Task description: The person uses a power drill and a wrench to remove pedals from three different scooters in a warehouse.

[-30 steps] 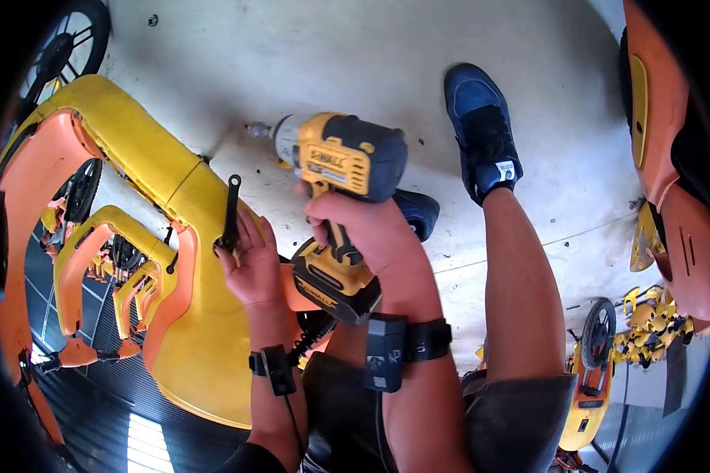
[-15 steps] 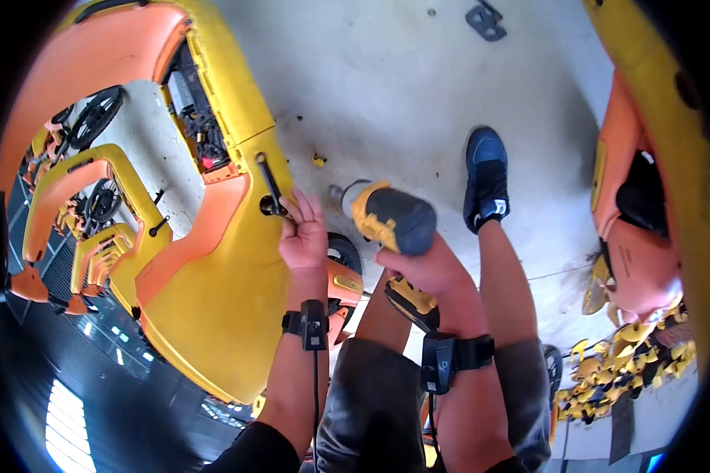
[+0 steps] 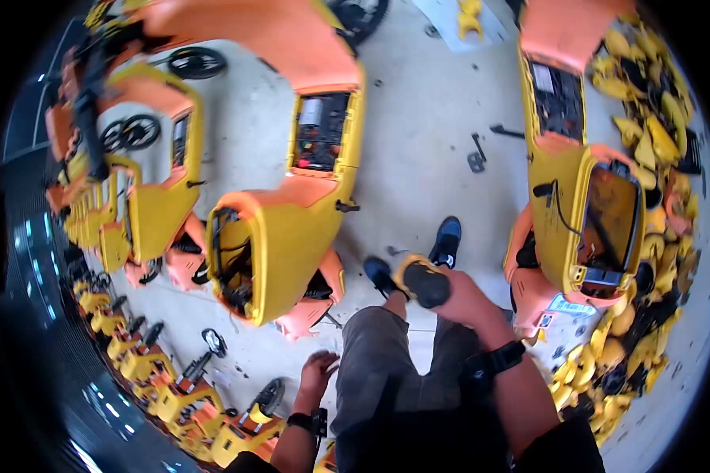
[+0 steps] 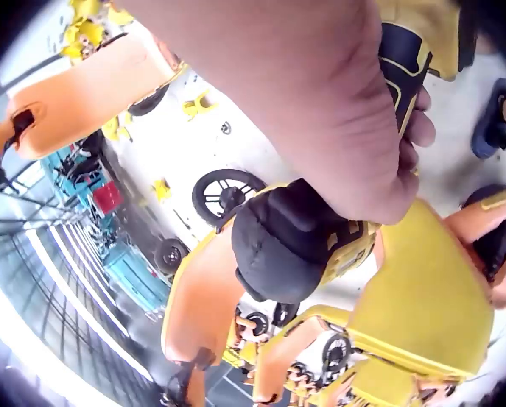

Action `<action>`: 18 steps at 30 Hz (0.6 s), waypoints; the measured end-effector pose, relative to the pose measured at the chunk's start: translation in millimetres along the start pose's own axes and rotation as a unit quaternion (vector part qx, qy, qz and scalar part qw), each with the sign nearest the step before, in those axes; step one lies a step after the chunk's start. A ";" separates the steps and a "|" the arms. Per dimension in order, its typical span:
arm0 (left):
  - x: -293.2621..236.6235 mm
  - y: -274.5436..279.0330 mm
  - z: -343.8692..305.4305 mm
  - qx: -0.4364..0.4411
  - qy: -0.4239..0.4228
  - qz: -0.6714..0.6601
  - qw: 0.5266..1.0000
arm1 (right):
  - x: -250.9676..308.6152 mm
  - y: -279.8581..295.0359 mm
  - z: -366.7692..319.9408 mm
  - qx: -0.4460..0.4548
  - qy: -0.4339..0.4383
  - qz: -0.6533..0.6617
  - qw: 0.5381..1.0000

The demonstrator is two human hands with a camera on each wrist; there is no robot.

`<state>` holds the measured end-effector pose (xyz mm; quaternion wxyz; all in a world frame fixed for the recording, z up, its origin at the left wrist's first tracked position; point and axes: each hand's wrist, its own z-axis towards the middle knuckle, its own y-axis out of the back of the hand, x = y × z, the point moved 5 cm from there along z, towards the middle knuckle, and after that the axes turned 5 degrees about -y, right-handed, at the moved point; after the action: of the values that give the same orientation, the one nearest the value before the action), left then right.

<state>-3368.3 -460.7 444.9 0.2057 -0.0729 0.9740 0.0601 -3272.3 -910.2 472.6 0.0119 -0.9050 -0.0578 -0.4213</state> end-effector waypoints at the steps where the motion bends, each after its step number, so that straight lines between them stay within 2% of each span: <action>1: 7.1 19.7 -30.1 -0.008 0.013 0.029 0.999 | 5.3 6.4 -13.4 -0.020 0.006 -0.058 0.998; 2: 18.1 42.9 -55.7 -0.016 0.023 0.082 0.996 | 9.0 11.7 -27.7 -0.038 0.009 -0.124 0.991; 5: 72.3 116.5 -111.8 -0.025 0.055 0.165 0.984 | -20.9 26.0 -63.2 -0.065 -0.080 -0.330 0.938; 6: 86.5 131.9 -132.4 -0.024 0.038 0.121 0.992 | -22.0 26.8 -77.7 -0.035 -0.150 -0.413 0.898; 7: 97.1 143.3 -148.4 -0.022 0.017 0.078 0.997 | -35.7 30.0 -91.3 -0.038 -0.167 -0.437 0.883; 8: 115.6 155.5 -158.1 -0.034 0.006 0.013 0.999 | -72.9 40.8 -94.2 -0.019 -0.131 -0.493 0.860; 9: 144.5 169.1 -171.7 -0.045 0.002 -0.052 0.998 | -104.8 41.8 -95.8 0.003 -0.028 -0.467 0.884; 10: 176.9 181.1 -184.3 -0.065 -0.003 -0.127 0.990 | -75.8 33.0 -127.6 0.032 -0.027 -0.347 0.937; 11: 221.6 193.1 -198.3 -0.074 -0.009 -0.162 0.984 | -75.1 29.3 -145.3 0.057 -0.170 -0.397 0.900; 12: 272.5 206.3 -210.7 -0.084 -0.002 -0.183 0.980 | -93.5 30.8 -153.6 0.060 -0.073 -0.457 0.884; 13: 320.7 216.1 -216.1 -0.090 0.004 -0.202 0.975 | -36.8 -0.3 -201.0 0.009 -0.286 -0.355 0.890; 14: 370.7 223.8 -224.3 -0.130 0.072 -0.148 0.978 | -110.0 24.9 -186.1 0.030 -0.296 -0.372 0.879; 15: 399.5 224.7 -248.3 -0.156 0.089 -0.091 0.980 | -119.8 20.5 -195.1 0.047 -0.275 -0.358 0.891; 16: 430.5 228.7 -264.5 -0.145 0.104 -0.122 0.976 | -195.4 54.1 -170.8 0.080 -0.255 -0.336 0.903; 17: 466.5 230.7 -281.8 -0.132 0.119 -0.152 0.972 | -183.8 35.9 -181.7 0.103 -0.277 -0.304 0.906; 18: 495.2 230.3 -295.2 -0.134 0.119 -0.176 0.968 | -167.1 10.5 -199.0 0.085 -0.317 -0.267 0.906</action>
<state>-3970.4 -336.0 530.3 0.0841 -0.2770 0.9463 0.1438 -3529.3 -950.4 473.5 -0.0432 -0.9373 -0.3331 -0.0930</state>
